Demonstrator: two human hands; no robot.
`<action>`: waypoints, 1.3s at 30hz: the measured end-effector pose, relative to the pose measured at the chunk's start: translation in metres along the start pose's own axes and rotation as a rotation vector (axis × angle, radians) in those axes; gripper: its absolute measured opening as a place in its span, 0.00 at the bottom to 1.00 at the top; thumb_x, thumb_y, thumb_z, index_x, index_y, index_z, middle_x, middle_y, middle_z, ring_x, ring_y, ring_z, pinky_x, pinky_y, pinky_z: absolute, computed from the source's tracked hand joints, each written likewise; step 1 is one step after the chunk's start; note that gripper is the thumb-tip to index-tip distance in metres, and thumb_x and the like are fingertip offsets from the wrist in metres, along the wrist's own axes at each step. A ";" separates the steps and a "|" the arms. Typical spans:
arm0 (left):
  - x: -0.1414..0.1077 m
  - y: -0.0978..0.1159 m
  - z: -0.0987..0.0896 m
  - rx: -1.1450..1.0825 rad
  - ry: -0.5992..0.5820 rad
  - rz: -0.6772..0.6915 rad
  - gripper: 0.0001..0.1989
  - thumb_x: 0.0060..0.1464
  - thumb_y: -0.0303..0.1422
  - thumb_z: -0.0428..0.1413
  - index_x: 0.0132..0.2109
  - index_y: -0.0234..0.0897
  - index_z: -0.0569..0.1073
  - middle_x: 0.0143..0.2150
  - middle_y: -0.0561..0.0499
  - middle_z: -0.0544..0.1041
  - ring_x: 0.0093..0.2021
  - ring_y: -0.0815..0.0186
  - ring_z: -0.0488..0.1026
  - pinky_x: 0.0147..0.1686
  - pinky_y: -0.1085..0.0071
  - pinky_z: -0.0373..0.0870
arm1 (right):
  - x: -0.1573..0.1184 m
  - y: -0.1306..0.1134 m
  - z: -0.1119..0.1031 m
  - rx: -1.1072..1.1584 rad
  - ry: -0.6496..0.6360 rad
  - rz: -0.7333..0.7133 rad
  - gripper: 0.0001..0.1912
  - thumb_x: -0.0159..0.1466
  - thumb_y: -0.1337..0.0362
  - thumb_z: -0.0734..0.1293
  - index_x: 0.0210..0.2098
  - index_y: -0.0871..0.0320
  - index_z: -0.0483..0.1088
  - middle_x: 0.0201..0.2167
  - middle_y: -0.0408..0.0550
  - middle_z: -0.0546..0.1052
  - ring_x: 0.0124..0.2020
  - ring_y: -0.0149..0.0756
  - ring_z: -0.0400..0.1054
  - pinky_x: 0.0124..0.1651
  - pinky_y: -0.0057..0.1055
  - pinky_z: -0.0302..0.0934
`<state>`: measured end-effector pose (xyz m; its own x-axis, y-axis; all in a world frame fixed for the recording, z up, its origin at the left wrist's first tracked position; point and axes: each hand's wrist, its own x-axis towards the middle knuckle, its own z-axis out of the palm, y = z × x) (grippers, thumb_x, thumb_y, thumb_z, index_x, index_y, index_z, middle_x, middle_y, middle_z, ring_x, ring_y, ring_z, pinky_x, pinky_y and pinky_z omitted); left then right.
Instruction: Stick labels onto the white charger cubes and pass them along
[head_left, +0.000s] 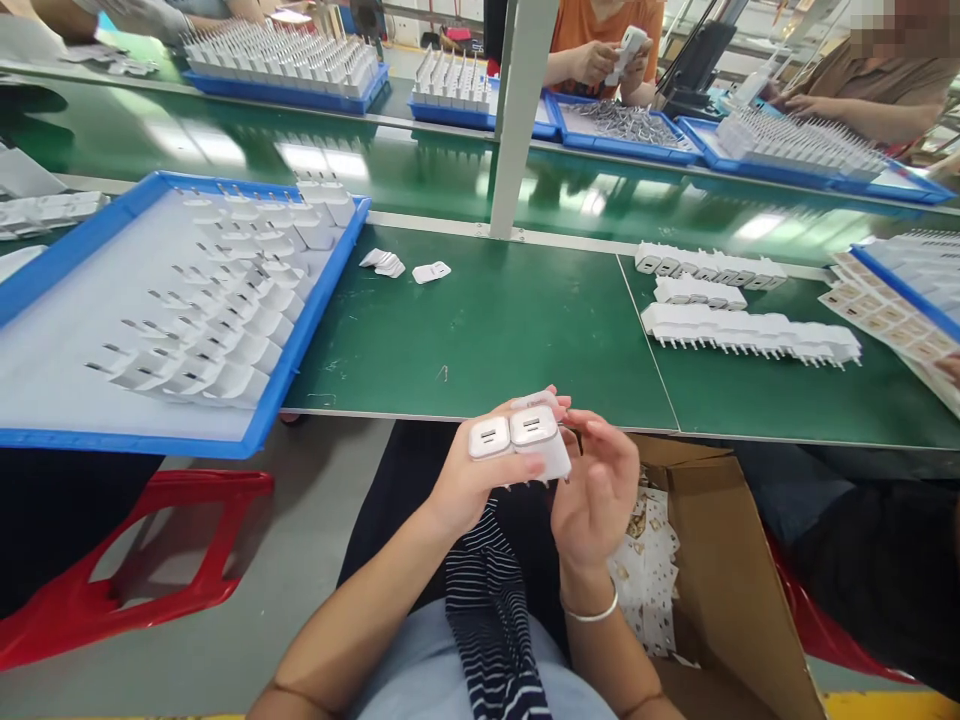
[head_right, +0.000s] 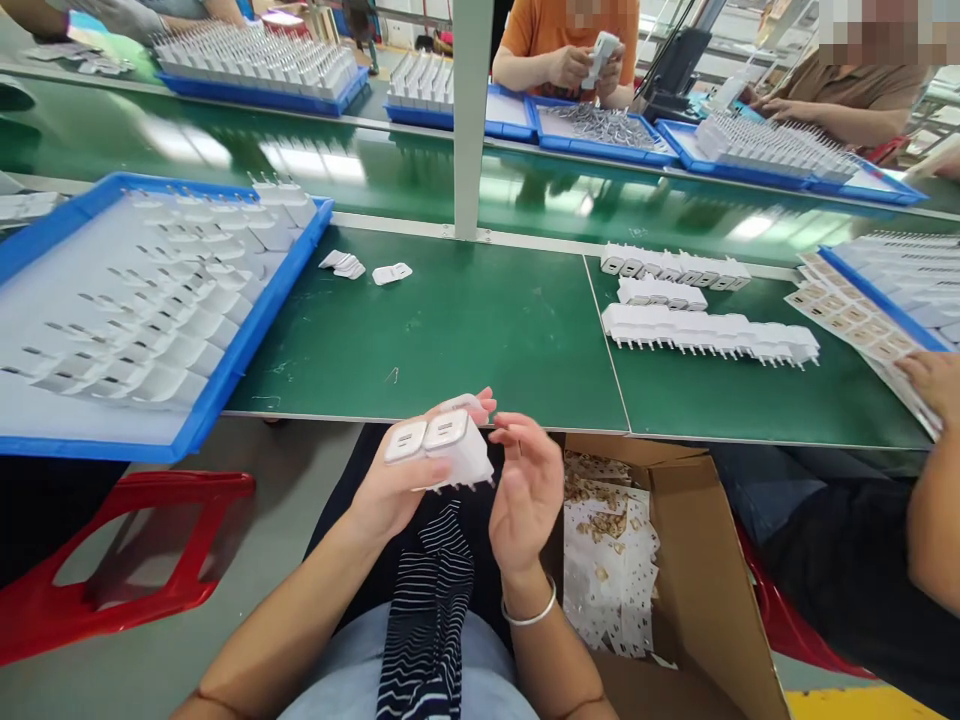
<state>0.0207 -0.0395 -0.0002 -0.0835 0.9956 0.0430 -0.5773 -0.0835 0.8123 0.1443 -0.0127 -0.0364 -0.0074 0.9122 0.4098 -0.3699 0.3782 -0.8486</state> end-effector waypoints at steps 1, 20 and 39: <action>0.001 0.001 -0.002 -0.051 -0.038 -0.032 0.25 0.42 0.36 0.70 0.51 0.39 0.83 0.59 0.43 0.79 0.69 0.43 0.66 0.64 0.51 0.69 | 0.005 -0.001 -0.002 0.004 0.023 0.039 0.11 0.68 0.55 0.68 0.47 0.50 0.75 0.44 0.48 0.77 0.46 0.40 0.75 0.49 0.40 0.71; -0.009 0.007 -0.020 -0.045 -0.141 -0.237 0.25 0.34 0.38 0.69 0.45 0.36 0.86 0.55 0.40 0.82 0.53 0.44 0.79 0.41 0.63 0.76 | 0.026 -0.003 -0.018 -0.209 -0.218 0.118 0.04 0.67 0.62 0.71 0.35 0.54 0.78 0.23 0.40 0.79 0.21 0.31 0.73 0.26 0.27 0.69; -0.020 0.016 -0.005 0.327 -0.067 -0.003 0.23 0.44 0.32 0.73 0.49 0.44 0.84 0.57 0.45 0.81 0.64 0.51 0.73 0.65 0.58 0.69 | 0.028 -0.013 -0.018 -0.179 -0.209 0.092 0.03 0.65 0.66 0.72 0.39 0.54 0.74 0.33 0.43 0.80 0.24 0.29 0.72 0.24 0.25 0.68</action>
<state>0.0094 -0.0611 0.0089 -0.0224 0.9973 0.0702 -0.2851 -0.0737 0.9557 0.1656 0.0106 -0.0206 -0.2319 0.8985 0.3726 -0.1888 0.3342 -0.9234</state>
